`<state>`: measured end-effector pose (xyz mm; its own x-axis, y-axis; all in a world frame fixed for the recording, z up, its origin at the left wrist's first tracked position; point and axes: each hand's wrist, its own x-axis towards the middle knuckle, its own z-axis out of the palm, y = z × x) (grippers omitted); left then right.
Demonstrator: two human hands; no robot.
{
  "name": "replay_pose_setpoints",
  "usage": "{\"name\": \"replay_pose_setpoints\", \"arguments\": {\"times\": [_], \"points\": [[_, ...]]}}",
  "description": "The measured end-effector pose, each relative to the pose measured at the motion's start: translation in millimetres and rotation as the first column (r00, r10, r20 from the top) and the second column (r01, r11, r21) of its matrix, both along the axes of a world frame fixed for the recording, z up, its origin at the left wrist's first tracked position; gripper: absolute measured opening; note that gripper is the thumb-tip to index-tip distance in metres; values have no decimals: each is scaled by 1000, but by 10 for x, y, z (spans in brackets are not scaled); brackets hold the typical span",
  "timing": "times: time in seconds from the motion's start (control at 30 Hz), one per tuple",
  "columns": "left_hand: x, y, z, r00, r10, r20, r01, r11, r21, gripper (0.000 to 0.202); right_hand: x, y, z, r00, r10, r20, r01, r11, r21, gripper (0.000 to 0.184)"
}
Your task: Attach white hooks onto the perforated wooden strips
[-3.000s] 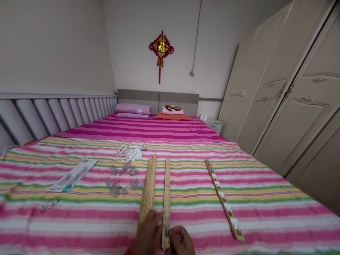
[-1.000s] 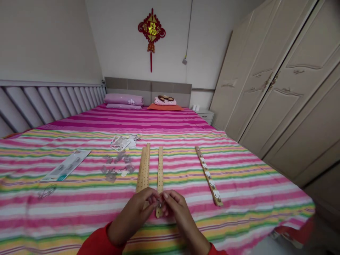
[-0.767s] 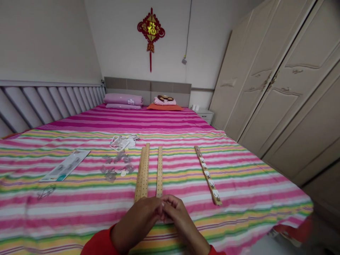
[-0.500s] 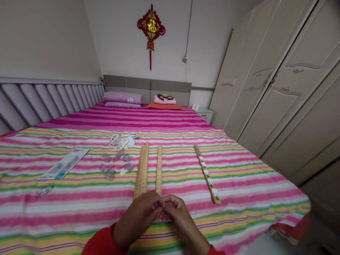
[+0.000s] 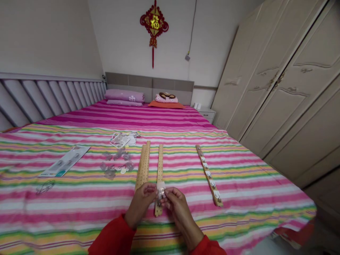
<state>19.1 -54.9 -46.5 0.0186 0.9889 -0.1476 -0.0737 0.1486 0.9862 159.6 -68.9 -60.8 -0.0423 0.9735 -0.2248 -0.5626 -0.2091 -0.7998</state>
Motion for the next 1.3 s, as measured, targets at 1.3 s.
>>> {"name": "replay_pose_setpoints", "arguments": {"times": [1.3], "points": [[93,612,-324,882,52,-468,31,985,169,17,-33,614,-480,915,-127,382,105,991,78,10]]}}
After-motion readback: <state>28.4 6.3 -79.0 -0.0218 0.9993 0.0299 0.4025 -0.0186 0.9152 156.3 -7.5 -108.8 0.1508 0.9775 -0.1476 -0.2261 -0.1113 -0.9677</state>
